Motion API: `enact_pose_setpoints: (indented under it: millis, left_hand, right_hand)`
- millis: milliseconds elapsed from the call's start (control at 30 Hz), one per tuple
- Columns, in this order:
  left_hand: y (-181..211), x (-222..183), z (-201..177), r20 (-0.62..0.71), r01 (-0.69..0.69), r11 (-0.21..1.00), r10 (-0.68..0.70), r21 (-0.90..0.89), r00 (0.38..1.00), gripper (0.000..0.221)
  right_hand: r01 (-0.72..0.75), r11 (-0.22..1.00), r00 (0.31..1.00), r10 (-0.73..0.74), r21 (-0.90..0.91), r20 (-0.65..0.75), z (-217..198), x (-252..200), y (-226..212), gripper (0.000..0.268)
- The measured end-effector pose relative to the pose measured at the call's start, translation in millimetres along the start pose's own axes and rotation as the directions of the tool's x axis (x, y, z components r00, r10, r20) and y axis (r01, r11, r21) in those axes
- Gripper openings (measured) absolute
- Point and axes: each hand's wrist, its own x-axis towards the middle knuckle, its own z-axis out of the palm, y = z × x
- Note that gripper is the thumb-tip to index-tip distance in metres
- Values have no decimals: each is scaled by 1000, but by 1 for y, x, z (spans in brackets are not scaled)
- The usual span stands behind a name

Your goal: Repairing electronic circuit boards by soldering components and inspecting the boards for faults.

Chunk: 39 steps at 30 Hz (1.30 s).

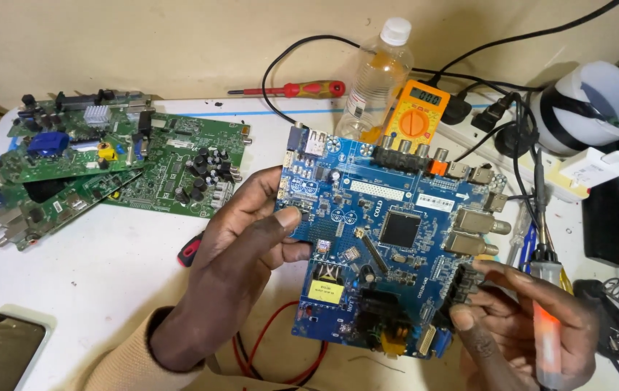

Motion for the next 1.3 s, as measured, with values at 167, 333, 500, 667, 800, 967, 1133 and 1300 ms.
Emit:
enact_pose_setpoints:
  millis: [167, 333, 500, 667, 800, 967, 1133, 1300]
  left_hand:
    - [-11, 5, -10, 96, -64, 995, 71, -76, 993, 75]
    - [-16, 9, -11, 17, 6, 995, -5, -98, 1000, 74]
    - [-18, 10, -12, 26, 0, 992, 4, -123, 1000, 81]
    - [-16, 10, -8, 23, 13, 989, -10, -150, 1000, 72]
    - [-22, 13, -13, -12, 37, 986, -39, -163, 999, 71]
    - [-16, 10, -10, -13, 22, 996, -23, -87, 1000, 83]
    - [4, 13, -16, -93, -92, 995, 89, -36, 992, 45]
    - [50, 16, -39, -184, -287, 922, 339, 260, 923, 31]
  right_hand:
    - [32, 999, 999, -32, -2, -28, 2, -2, -1, 56]
    - [10, 1000, 1000, -10, -10, -6, -3, -1, 4, 58]
    - [-31, 1000, 998, 32, 3, -48, 3, -4, 3, 59]
    - [-91, 995, 992, 93, 29, -85, 3, -4, 5, 60]
    - [-73, 997, 994, 75, 35, -73, 4, -4, 9, 59]
    - [10, 988, 998, 0, 154, -63, 7, -3, 17, 61]
    - [-35, 952, 998, 20, 305, 52, 5, 9, 10, 51]
    - [-65, 942, 996, 81, 329, -36, 3, 19, 5, 39]
